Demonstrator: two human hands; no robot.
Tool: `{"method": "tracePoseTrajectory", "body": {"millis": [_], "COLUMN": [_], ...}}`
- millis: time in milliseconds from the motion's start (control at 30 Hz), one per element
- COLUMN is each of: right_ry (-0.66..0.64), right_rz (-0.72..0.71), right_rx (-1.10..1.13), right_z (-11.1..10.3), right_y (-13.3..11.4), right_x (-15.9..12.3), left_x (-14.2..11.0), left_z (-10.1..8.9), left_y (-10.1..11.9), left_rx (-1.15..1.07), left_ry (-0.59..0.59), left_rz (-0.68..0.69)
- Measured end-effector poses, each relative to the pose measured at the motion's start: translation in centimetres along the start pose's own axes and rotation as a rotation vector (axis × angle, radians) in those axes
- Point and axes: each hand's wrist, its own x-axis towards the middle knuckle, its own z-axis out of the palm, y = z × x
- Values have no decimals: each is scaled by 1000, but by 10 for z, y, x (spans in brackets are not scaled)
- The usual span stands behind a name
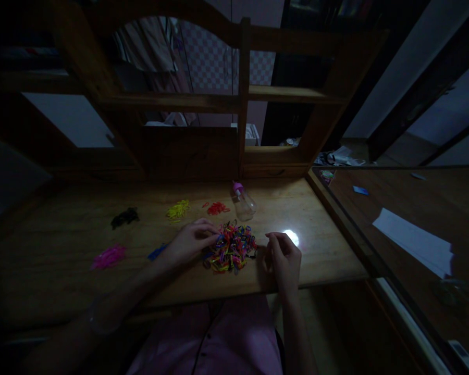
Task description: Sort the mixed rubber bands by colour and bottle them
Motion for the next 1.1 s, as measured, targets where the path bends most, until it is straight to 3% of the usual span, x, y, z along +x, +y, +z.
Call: {"method": "tracePoseTrajectory", "body": {"millis": [100,233,467,633,767,833,933,1100], "right_ry": [0,-8,-16,-18,-15,-21,-37,-53], "right_rz": [-3,-16,0,5,2,6,35,33], "right_rx": [-12,-34,-16,-17,-20,-14,2,-23], "right_z": [0,0,0,1,0,1,1,2], "right_y": [1,1,1,-1,-1,-1,-2,-5], "right_x": [0,1,0,0,0,0,-1,-1], "left_x": [0,-5,-4,-6,-29,-46,-71,-91], "left_z": [-2,2,2,-27,-64,-80,-94,-92], "left_y": [4,4,6,17,13,4,-11,-29], "left_rx": [-198,-500,-751,-416,80,229,295,476], "left_ry": [-47,-68,-97,-59,157,192,160,60], "left_rz": [-102,-353,-340,-212,-131,-128,-140,-159]}}
